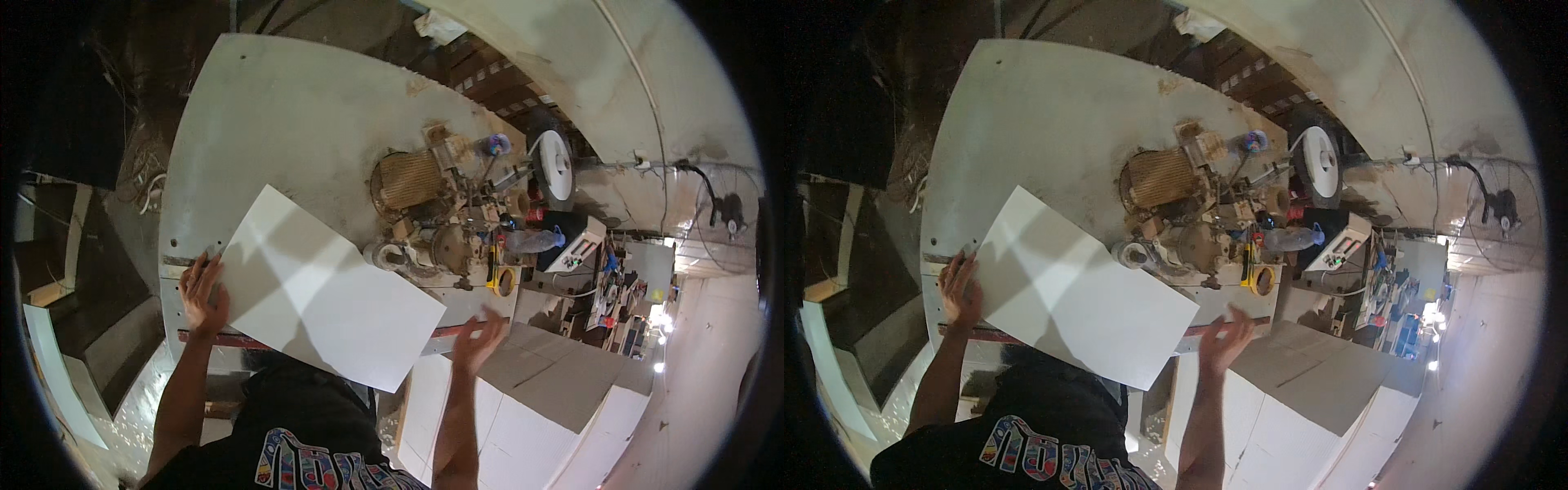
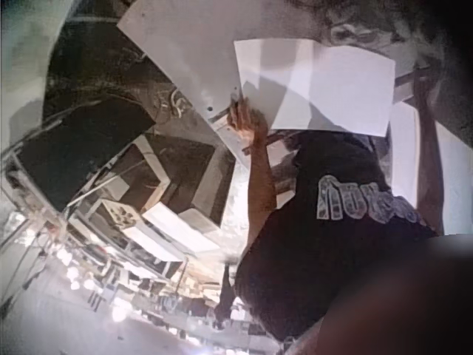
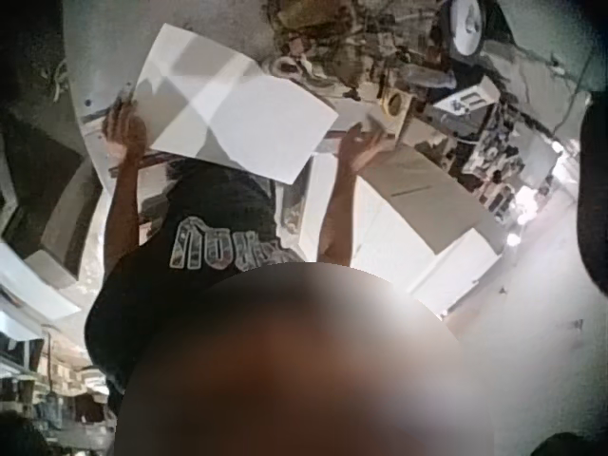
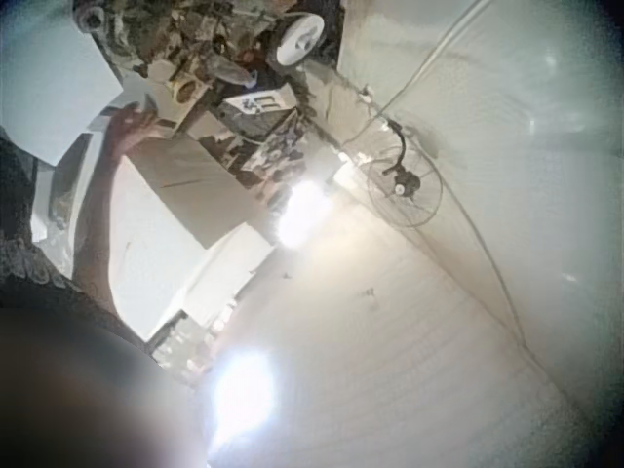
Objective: The person repeatedly picks up white rectangular panels, places them on a panel-cutting machine, and pushes them through to trim the edges. After each cut, the person stacks the finished panels on a nearby pile.
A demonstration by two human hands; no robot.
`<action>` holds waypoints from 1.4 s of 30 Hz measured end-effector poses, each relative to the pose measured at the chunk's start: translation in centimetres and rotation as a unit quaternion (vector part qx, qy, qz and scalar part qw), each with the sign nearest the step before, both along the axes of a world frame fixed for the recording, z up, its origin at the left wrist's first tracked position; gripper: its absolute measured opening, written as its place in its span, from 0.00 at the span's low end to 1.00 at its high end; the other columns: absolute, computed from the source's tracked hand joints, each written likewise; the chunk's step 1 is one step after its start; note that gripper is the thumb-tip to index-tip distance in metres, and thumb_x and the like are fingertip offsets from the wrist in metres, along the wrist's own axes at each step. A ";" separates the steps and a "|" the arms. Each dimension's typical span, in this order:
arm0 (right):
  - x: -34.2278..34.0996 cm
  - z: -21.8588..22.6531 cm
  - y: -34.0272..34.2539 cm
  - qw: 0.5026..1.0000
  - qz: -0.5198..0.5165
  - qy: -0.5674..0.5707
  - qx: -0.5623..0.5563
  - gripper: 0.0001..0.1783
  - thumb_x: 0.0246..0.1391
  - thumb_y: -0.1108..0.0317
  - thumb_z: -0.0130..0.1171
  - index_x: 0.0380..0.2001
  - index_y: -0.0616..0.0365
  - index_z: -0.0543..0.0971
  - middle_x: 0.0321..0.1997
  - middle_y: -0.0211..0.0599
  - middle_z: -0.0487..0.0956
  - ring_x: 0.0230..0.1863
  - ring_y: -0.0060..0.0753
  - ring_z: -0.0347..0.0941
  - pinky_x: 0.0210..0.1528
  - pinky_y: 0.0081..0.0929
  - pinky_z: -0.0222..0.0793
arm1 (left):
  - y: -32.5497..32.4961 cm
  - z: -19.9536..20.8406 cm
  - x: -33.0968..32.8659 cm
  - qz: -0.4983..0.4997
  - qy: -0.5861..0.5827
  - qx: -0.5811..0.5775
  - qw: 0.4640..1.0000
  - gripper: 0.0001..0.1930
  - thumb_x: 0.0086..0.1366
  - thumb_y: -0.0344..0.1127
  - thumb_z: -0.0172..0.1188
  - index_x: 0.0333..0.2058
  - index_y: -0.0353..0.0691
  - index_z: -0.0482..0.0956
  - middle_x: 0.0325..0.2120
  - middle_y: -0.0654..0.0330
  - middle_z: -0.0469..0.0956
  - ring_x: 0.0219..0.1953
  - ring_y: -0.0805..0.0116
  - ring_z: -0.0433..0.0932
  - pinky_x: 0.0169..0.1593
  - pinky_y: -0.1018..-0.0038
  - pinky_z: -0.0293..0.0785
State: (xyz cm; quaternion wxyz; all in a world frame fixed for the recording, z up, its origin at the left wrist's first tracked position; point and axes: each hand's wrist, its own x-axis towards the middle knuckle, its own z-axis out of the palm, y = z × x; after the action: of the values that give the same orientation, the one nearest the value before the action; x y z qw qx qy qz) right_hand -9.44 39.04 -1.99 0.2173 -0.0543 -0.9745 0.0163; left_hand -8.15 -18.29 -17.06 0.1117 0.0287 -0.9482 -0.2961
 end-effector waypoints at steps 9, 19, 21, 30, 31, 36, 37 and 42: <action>20.8 -21.6 0.6 0.859 -0.170 -0.157 -0.457 0.37 0.63 0.64 0.73 0.67 0.68 0.66 0.62 0.56 0.76 0.63 0.50 0.74 0.66 0.48 0.73 | 0.3 -2.0 0.5 0.046 0.063 -0.031 0.996 0.26 0.63 0.31 0.66 0.62 0.45 0.83 0.65 0.56 0.80 0.71 0.47 0.73 0.74 0.43 0.64; 22.1 -17.4 4.0 0.730 -0.226 -0.218 -0.606 0.34 0.64 0.58 0.76 0.64 0.66 0.75 0.58 0.49 0.83 0.56 0.40 0.81 0.57 0.41 0.80 | 7.2 -2.2 8.2 0.237 -0.030 -0.109 0.965 0.26 0.61 0.44 0.77 0.58 0.48 0.87 0.65 0.62 0.73 0.69 0.46 0.66 0.73 0.41 0.59; 23.1 -17.4 6.8 0.724 -0.229 -0.239 -0.605 0.32 0.63 0.57 0.78 0.62 0.65 0.79 0.55 0.46 0.86 0.53 0.39 0.83 0.55 0.41 0.81 | 10.7 -2.3 10.9 0.265 -0.021 -0.123 0.956 0.26 0.60 0.46 0.79 0.57 0.50 0.88 0.66 0.62 0.71 0.70 0.45 0.64 0.73 0.38 0.57; 29.8 -17.4 24.2 0.600 -0.125 -0.177 -0.770 0.32 0.71 0.59 0.69 0.70 0.61 0.74 0.62 0.41 0.83 0.61 0.39 0.79 0.66 0.43 0.75 | 28.9 -2.8 16.7 0.319 -0.038 -0.043 0.946 0.33 0.55 0.57 0.82 0.59 0.57 0.87 0.59 0.58 0.77 0.66 0.46 0.70 0.68 0.40 0.62; 30.2 -16.7 26.3 0.579 -0.131 -0.192 -0.782 0.35 0.71 0.59 0.69 0.74 0.61 0.71 0.65 0.42 0.81 0.63 0.40 0.77 0.68 0.44 0.73 | 31.5 -2.6 16.9 0.324 -0.065 -0.016 0.944 0.34 0.55 0.57 0.82 0.60 0.57 0.87 0.59 0.58 0.77 0.66 0.46 0.70 0.68 0.40 0.62; 29.6 -15.3 34.0 0.733 -0.056 -0.131 -0.665 0.45 0.72 0.60 0.68 0.83 0.59 0.60 0.80 0.48 0.70 0.77 0.45 0.67 0.79 0.44 0.61 | 41.8 -0.8 16.7 0.330 -0.067 0.024 0.941 0.34 0.56 0.58 0.81 0.61 0.57 0.87 0.59 0.58 0.76 0.66 0.47 0.68 0.70 0.41 0.59; 29.3 -15.1 35.4 0.788 -0.020 -0.099 -0.607 0.45 0.72 0.62 0.67 0.84 0.59 0.58 0.83 0.49 0.66 0.80 0.45 0.64 0.81 0.43 0.59 | 43.5 -0.5 16.7 0.330 -0.069 0.052 0.940 0.34 0.56 0.59 0.81 0.60 0.57 0.87 0.59 0.59 0.76 0.67 0.48 0.68 0.71 0.42 0.58; 27.1 -15.3 39.6 0.769 -0.077 -0.121 -0.623 0.45 0.74 0.70 0.63 0.86 0.56 0.53 0.87 0.51 0.60 0.83 0.45 0.60 0.82 0.41 0.55 | 48.5 -0.3 15.4 0.371 -0.062 0.045 0.925 0.33 0.56 0.61 0.80 0.58 0.55 0.88 0.59 0.61 0.77 0.68 0.50 0.68 0.71 0.43 0.58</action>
State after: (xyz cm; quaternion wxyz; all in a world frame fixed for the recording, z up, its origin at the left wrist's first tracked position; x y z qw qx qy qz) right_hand 17.68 78.62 -17.32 0.0161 -0.2539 -0.7611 0.5966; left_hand 7.23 30.16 -17.39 0.1529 0.4018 -0.8605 -0.2734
